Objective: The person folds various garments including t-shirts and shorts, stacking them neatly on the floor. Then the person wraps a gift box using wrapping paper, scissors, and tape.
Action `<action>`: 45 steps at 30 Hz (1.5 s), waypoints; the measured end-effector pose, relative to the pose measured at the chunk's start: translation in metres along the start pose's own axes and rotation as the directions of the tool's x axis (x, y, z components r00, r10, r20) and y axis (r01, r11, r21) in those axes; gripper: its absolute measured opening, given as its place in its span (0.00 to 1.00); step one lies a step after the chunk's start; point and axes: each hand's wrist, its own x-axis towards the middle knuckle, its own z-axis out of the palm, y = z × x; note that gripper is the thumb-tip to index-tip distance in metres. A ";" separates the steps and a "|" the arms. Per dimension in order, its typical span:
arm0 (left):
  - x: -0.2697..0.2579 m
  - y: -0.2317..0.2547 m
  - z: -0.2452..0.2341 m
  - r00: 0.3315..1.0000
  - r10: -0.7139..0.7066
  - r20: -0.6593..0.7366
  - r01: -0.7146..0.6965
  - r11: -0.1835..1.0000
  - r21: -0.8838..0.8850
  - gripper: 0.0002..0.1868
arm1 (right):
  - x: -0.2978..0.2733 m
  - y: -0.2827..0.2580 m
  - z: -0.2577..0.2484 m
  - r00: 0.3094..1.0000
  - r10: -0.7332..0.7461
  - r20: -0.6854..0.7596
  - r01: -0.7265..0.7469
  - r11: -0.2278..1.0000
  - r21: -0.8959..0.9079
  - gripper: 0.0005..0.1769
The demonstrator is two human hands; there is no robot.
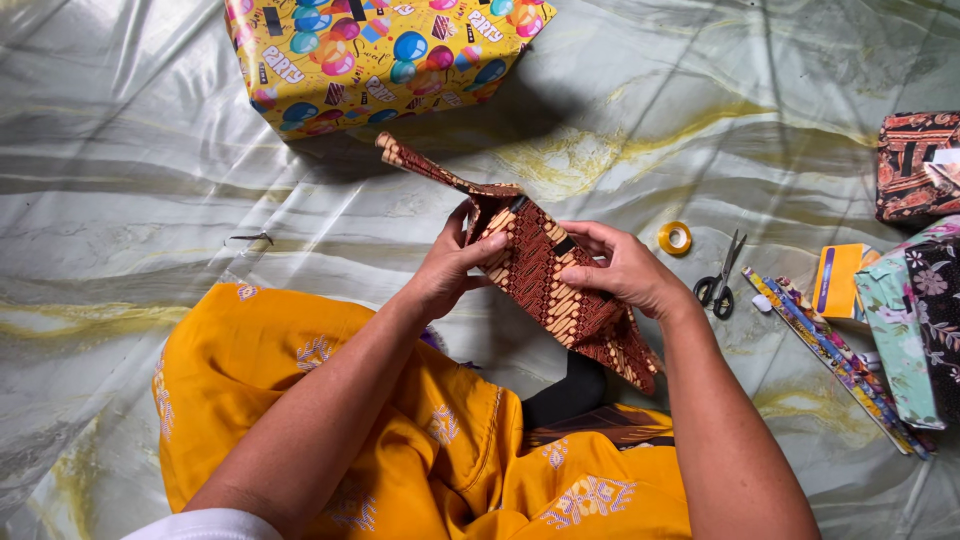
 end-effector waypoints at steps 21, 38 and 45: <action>0.002 -0.014 0.012 0.987 -0.004 -0.163 0.020 0.995 0.097 0.55 | -0.002 -0.018 0.047 0.699 -0.655 -0.286 0.269 0.612 -0.744 0.19; 0.001 -0.017 0.018 0.968 0.000 -0.252 0.043 0.986 0.164 0.54 | 0.021 -0.052 0.047 0.518 -0.835 0.188 0.373 0.022 -0.928 0.12; 0.001 -0.015 0.018 0.968 -0.001 -0.250 0.057 0.974 0.217 0.55 | 0.029 -0.059 0.034 0.544 -0.752 0.372 0.426 -0.134 -0.895 0.09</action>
